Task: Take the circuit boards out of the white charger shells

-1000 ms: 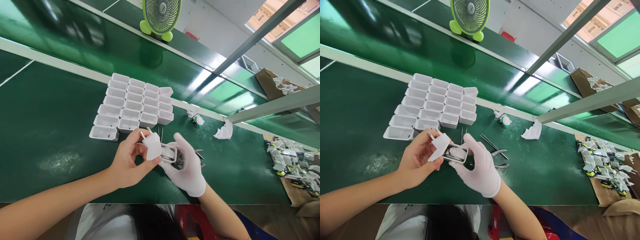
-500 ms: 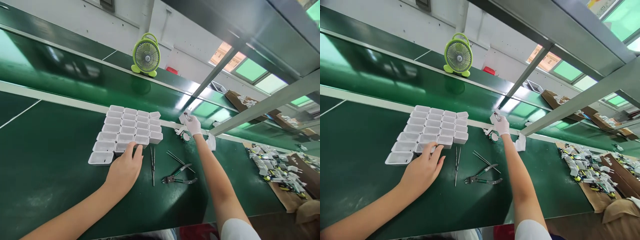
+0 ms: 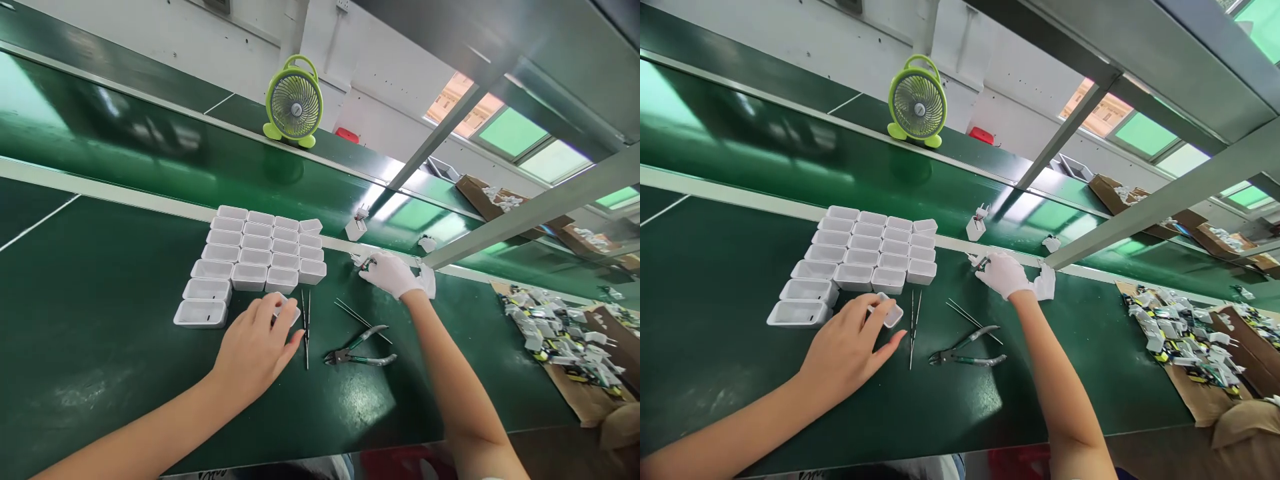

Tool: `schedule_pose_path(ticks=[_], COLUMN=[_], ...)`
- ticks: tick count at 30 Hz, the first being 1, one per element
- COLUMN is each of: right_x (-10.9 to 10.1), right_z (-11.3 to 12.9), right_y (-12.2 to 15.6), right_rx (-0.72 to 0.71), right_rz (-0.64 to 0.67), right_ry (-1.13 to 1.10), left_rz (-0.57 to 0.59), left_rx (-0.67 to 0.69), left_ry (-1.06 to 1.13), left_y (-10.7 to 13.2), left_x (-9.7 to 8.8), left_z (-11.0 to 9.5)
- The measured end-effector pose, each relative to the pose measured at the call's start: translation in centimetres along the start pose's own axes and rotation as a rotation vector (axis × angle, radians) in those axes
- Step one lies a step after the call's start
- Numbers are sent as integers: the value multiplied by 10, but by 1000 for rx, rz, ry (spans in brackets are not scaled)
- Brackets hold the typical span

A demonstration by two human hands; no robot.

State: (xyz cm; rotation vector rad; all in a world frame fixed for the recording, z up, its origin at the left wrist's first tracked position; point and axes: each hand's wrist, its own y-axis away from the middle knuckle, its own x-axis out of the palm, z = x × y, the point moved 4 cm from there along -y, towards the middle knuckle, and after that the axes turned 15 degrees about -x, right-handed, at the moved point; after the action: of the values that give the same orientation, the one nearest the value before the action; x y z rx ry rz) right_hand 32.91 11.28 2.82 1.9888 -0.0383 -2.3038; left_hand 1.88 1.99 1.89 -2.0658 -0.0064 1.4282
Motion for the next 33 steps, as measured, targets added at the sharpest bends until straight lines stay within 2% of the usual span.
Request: schedule_pose_path(ticks=[3,7,8,10,12,13,17,22,24,26,28,33], right_x=[-11,-28,-29,-24,-13,-6,18,25,26,27,29,29], right_z=[0,6,11,26,42,49,59,58,59,60,61,60], right_y=[8,43,52,67,80,85,101,108,108,107,107,109], right_rx=[18,44,18,-86,-181,-201,-152,-147,-143,-143,-148,-149], right_rz=[-38,-164,-224,-364,-426,-420,-359,-349,-319,-296,-275,-269], right_ry=[-42,-195,-337,-794,-1189,-1297,-1451,-1483,-1475,-1452,-1425,-1364], left_rz=[29,173,217,326,442,491,630,789,806,774,715,501], left_rx=[-132,-159,-169,-205,-250,-265,-300,-356,-307,-217,-164,-186], left_ry=[-44,96,140,160,86,41,55,350,440,461,434,399], left_y=[-3,-4,-3,-3,-2,-2,-1,4,4,2,0,0], left_x=[3,15,17,20,21,20,16,21,21,16,11,8], left_z=[8,13,13,12,12,12,7,6,6,6,5,1])
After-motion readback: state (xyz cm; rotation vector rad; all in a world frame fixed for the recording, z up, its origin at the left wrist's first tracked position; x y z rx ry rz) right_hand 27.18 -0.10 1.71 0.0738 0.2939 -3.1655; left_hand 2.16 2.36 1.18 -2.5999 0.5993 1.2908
